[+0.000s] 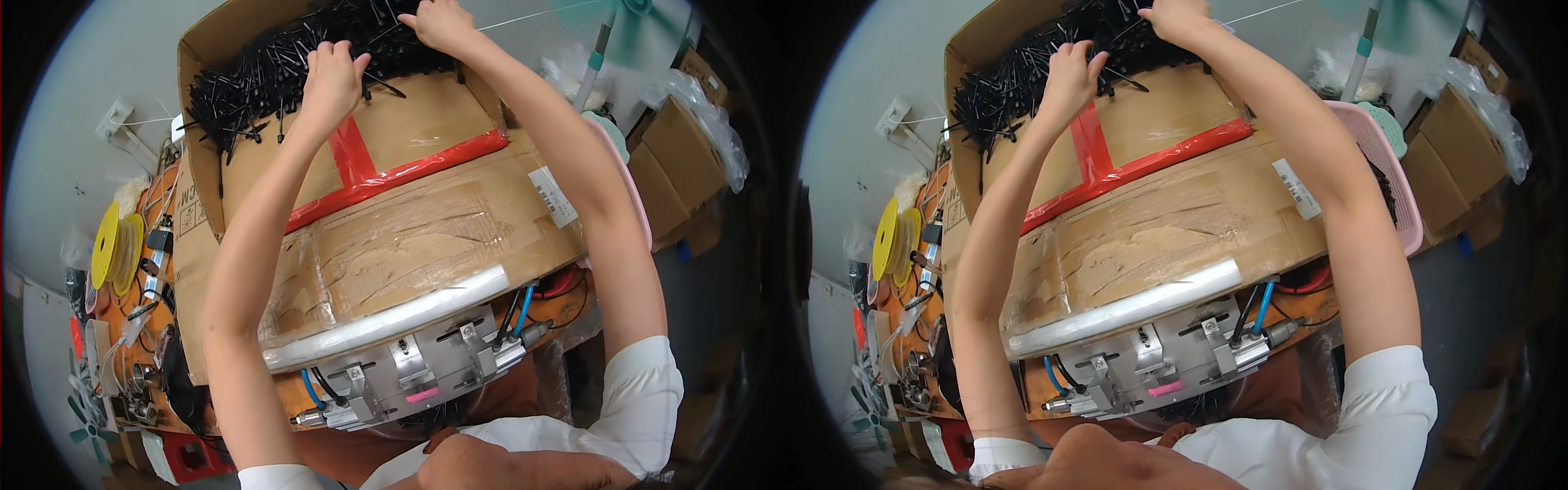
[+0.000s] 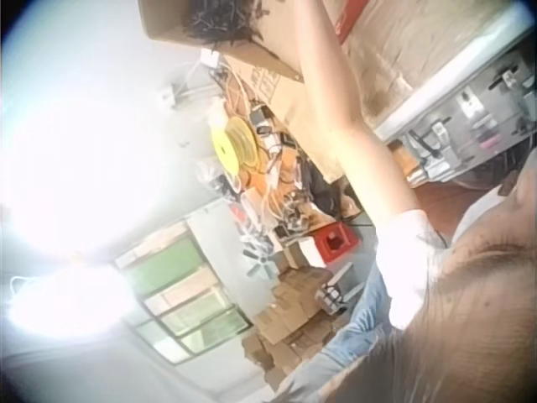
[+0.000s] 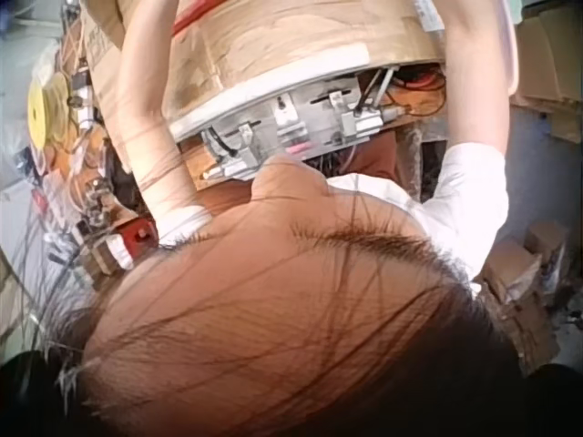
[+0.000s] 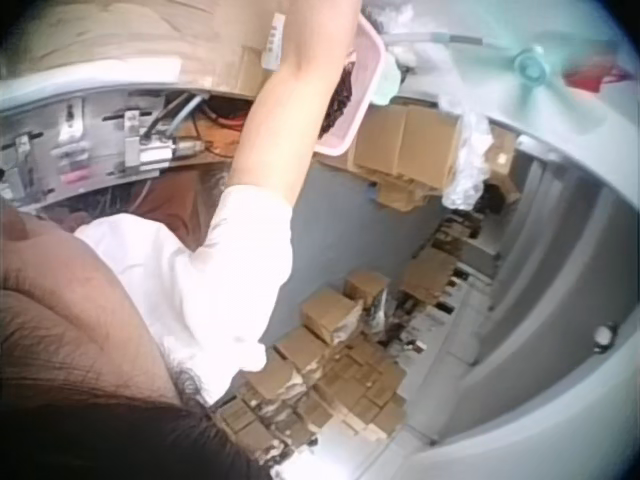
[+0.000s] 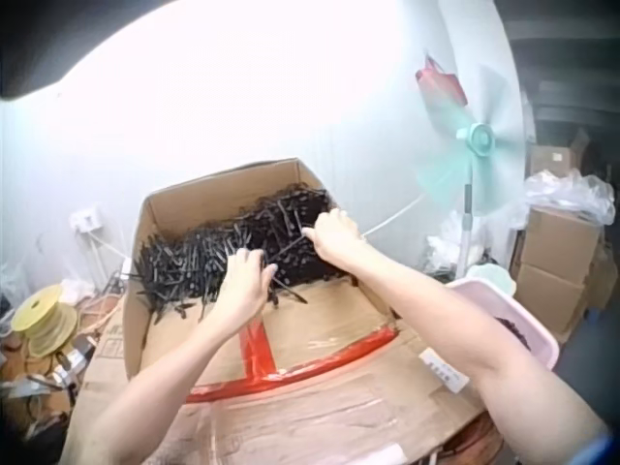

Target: The person picks up a cable tie from a cardboard box, places it into a machine, and presses a button. They repeat this process, occasionally moving ties aside in the box, while the processed ties fall into a container below.

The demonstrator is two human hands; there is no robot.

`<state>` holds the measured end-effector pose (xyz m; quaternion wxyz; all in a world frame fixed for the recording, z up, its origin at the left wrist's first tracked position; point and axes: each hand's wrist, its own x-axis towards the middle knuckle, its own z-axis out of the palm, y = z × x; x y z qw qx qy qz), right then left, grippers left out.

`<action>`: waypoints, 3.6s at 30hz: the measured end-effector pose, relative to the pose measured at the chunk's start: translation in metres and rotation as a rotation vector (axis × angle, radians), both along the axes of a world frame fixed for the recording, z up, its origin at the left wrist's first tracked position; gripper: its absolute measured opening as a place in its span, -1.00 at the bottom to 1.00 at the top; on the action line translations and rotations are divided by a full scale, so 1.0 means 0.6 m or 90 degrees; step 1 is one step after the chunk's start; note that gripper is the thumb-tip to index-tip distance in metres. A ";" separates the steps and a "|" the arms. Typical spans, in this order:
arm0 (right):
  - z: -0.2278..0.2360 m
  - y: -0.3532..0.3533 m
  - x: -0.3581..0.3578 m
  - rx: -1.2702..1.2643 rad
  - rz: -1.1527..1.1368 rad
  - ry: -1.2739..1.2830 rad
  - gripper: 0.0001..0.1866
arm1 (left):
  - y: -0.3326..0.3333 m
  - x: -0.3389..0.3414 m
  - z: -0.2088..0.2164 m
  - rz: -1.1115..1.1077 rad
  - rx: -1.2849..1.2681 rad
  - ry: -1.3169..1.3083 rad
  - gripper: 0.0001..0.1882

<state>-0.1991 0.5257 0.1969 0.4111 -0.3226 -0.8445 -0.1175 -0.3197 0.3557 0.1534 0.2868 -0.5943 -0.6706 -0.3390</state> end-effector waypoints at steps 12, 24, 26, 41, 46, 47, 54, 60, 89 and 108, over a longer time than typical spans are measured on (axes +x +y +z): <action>0.013 -0.022 -0.055 -0.141 -0.038 -0.280 -0.53 | 0.138 -0.097 -0.022 0.146 -0.150 0.069 -0.52; -0.013 0.019 -0.088 -0.473 -0.016 -0.029 -0.18 | 0.085 -0.058 0.030 0.091 -0.239 -0.208 -0.14; -0.015 0.035 -0.101 -0.465 -0.007 -0.006 -0.24 | 0.093 -0.062 0.033 0.061 -0.227 -0.223 -0.13; -0.012 -0.053 -0.017 -0.574 0.056 0.009 -0.17 | 0.080 -0.067 0.036 -0.019 -0.278 -0.163 -0.26; -0.005 -0.077 0.014 -0.595 0.102 -0.038 -0.20 | 0.057 -0.043 0.042 -0.058 -0.282 -0.161 -0.34; -0.007 -0.079 0.019 -0.634 0.115 -0.035 -0.20 | 0.054 -0.038 0.042 -0.077 -0.284 -0.188 -0.33; -0.005 -0.117 0.055 -0.684 0.170 -0.056 -0.18 | 0.016 -0.009 0.026 -0.073 -0.258 -0.237 -0.26; -0.018 -0.164 0.077 -0.681 0.249 -0.090 -0.29 | -0.056 0.024 -0.008 -0.038 -0.211 -0.263 -0.26; -0.110 -0.321 0.169 -0.301 0.290 -0.135 -0.18 | -0.327 0.091 -0.087 0.002 -0.167 -0.268 -0.38; -0.075 -0.299 0.199 -0.250 0.499 -0.045 -0.40 | -0.393 0.091 -0.034 -0.088 -0.199 -0.227 -0.50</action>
